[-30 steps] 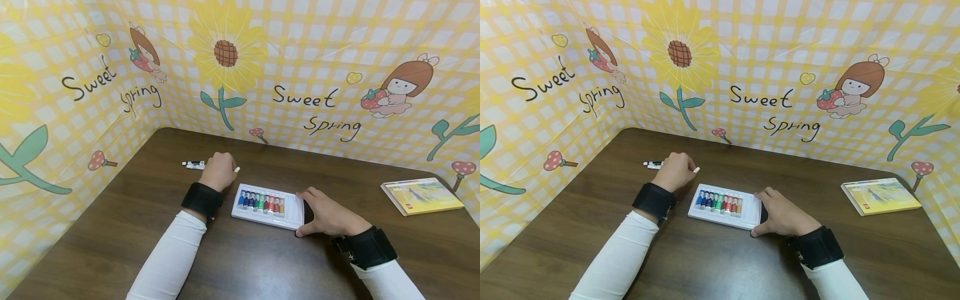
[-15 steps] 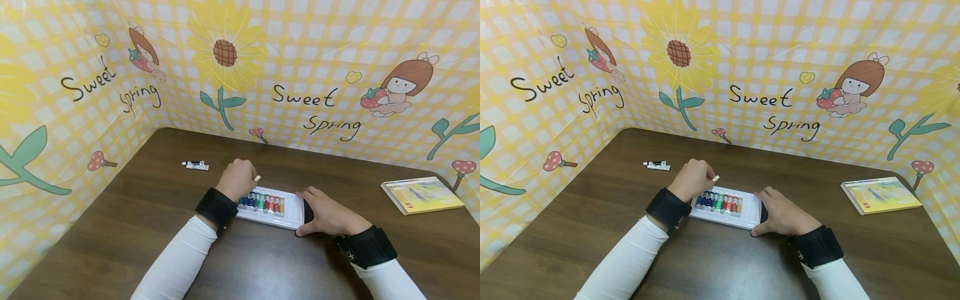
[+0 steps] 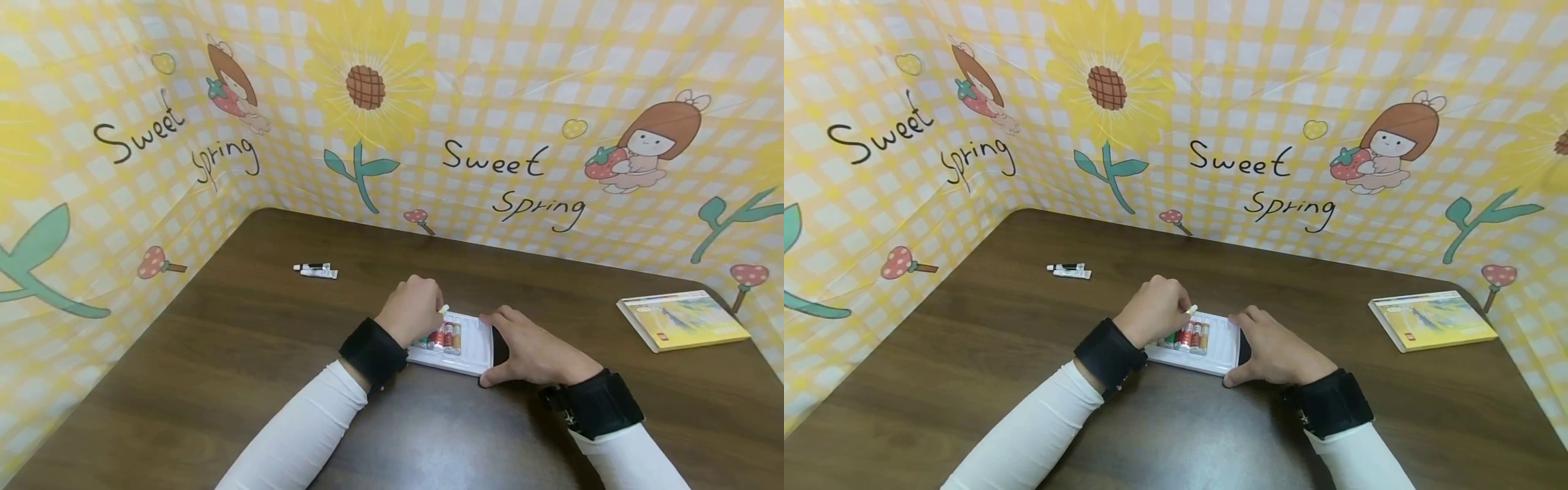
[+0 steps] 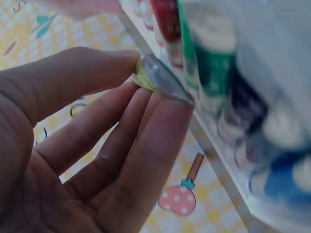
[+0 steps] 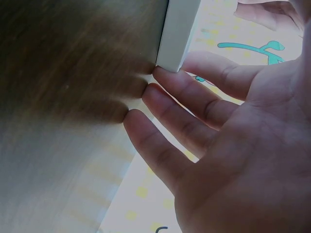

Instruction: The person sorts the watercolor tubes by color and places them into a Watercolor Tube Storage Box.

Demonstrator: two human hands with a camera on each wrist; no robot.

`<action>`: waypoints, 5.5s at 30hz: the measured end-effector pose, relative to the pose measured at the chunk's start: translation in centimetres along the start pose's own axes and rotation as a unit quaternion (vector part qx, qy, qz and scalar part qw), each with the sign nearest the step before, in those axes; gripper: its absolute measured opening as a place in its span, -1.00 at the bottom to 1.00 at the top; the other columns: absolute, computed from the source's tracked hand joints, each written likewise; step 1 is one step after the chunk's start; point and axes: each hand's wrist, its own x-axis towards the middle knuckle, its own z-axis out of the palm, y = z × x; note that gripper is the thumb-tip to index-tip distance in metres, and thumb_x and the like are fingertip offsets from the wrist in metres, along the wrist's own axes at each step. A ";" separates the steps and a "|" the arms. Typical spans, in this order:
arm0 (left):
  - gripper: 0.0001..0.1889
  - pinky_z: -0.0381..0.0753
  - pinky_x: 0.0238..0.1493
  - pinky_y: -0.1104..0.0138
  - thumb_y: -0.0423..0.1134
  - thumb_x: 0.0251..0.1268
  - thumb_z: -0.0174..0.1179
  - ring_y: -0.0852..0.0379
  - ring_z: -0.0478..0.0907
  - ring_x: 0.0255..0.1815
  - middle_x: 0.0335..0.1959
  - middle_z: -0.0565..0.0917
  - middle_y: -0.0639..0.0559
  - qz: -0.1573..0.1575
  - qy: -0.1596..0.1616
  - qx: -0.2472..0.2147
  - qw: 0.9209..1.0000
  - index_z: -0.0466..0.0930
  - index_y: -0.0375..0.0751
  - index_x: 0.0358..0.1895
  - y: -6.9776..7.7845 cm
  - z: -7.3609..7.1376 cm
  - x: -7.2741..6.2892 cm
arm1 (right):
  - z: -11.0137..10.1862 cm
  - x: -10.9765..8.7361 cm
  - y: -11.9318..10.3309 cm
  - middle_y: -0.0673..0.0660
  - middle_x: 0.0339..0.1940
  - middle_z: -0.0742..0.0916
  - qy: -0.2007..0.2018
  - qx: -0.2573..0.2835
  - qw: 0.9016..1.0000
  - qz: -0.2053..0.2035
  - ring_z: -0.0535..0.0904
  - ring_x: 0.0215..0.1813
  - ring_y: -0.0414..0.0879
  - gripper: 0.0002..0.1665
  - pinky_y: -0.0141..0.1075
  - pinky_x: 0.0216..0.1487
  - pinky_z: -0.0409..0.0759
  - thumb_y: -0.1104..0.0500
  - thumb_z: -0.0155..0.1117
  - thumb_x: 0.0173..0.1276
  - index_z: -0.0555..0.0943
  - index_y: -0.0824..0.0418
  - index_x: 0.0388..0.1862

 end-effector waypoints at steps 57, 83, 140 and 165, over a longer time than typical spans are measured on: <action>-0.87 0.70 -0.40 0.19 -0.31 0.36 0.30 -0.03 0.78 -0.33 -0.24 0.82 -0.13 0.027 -0.011 0.104 0.994 0.80 -0.22 -0.14 6.3 4.1 1.0 | 0.3 0.1 0.5 0.11 0.07 0.59 0.028 0.001 0.999 -0.016 0.51 0.06 -0.04 0.04 -0.08 0.14 0.58 -0.23 0.74 -0.03 0.52 0.30 0.29; -0.89 0.70 -0.44 0.17 -0.26 0.33 0.36 0.02 0.76 -0.36 -0.28 0.81 -0.08 0.016 -0.003 0.140 0.990 0.79 -0.18 -0.16 5.6 3.7 0.7 | 0.0 0.1 0.4 0.17 0.22 0.60 0.022 0.005 1.000 -0.014 0.55 0.18 0.03 0.11 -0.02 0.23 0.59 -0.22 0.73 0.00 0.49 0.33 0.40; -0.80 0.53 -0.48 0.26 -0.17 0.46 0.32 0.10 0.55 -0.50 -0.30 0.78 -0.05 0.040 -0.056 0.088 0.994 0.80 -0.21 -0.06 3.6 3.5 0.1 | 0.2 -0.1 0.5 0.20 0.24 0.58 0.024 0.003 0.999 -0.022 0.54 0.20 0.06 0.20 0.00 0.23 0.58 -0.26 0.71 0.03 0.43 0.36 0.48; -0.78 0.69 -0.35 0.12 -0.08 0.52 0.27 0.03 0.75 -0.29 -0.23 0.83 -0.01 0.014 0.022 0.091 0.995 0.84 -0.11 -0.14 1.3 0.9 0.9 | 0.1 0.1 0.3 0.25 0.33 0.55 0.009 0.005 1.000 0.001 0.51 0.32 0.14 0.25 0.12 0.35 0.55 -0.29 0.70 0.02 0.39 0.35 0.52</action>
